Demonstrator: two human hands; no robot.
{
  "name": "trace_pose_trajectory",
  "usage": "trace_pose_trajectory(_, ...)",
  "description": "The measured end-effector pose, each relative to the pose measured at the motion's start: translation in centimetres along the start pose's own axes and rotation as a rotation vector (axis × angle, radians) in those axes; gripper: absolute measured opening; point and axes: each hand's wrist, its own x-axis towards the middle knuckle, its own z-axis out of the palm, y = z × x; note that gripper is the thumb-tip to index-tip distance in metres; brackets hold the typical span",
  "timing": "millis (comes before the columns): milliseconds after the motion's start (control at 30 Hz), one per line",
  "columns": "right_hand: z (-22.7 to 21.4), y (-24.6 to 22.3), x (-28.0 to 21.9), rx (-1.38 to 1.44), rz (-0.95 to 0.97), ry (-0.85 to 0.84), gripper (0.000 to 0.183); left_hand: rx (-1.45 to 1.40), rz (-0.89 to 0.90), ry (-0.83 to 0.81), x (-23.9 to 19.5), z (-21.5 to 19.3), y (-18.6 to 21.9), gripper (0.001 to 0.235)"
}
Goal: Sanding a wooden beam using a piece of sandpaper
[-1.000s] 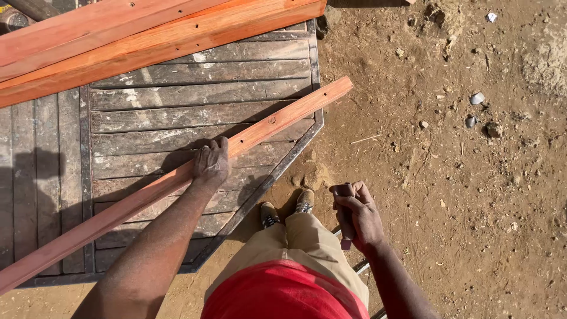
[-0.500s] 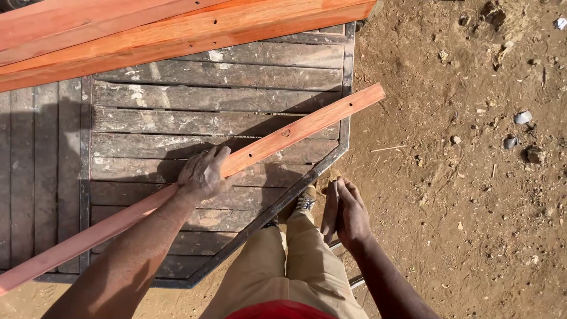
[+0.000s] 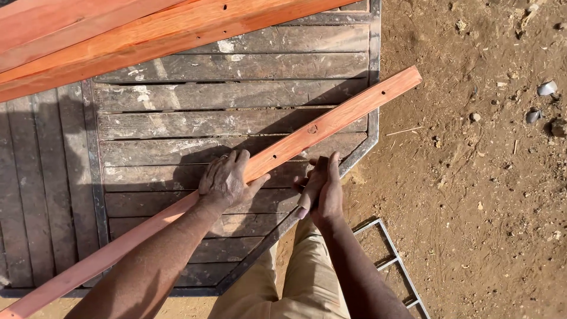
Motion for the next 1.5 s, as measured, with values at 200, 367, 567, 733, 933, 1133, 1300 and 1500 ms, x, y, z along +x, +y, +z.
trace_pose_trajectory(200,-0.7,3.9,4.5,-0.155,-0.325,0.353,0.05,-0.017,0.059,0.083,-0.1,1.0,-0.7,0.08)
trace_pose_trajectory(367,1.3,3.7,3.0,-0.375,-0.405,0.351,0.1,-0.019,0.102,0.085,-0.1,0.3,-0.6,0.069)
trace_pose_trajectory(567,4.9,4.5,0.3,-0.133,-0.543,0.316,0.034,-0.01,0.092,0.067,-0.1,0.1,-0.5,0.066)
trace_pose_trajectory(733,3.5,7.9,1.6,-0.361,-0.579,0.335,0.037,-0.007,0.073,-0.005,-0.1,-0.8,-0.2,0.066)
trace_pose_trajectory(933,3.7,10.3,3.1,-0.576,-0.614,0.406,0.04,-0.007,0.101,0.01,0.3,-0.7,-0.5,0.062)
trace_pose_trajectory(1133,2.2,7.6,6.4,-0.577,-0.675,0.491,0.044,0.001,0.137,0.045,0.2,-1.1,-0.2,0.061)
trace_pose_trajectory(1300,0.7,3.8,7.4,-0.617,-0.55,0.514,0.081,-0.013,0.161,0.09,0.1,-1.2,-0.3,0.061)
trace_pose_trajectory(1500,2.3,7.8,4.6,-0.703,-0.425,0.466,0.08,0.0,0.15,0.081,0.1,-0.9,-0.5,0.061)
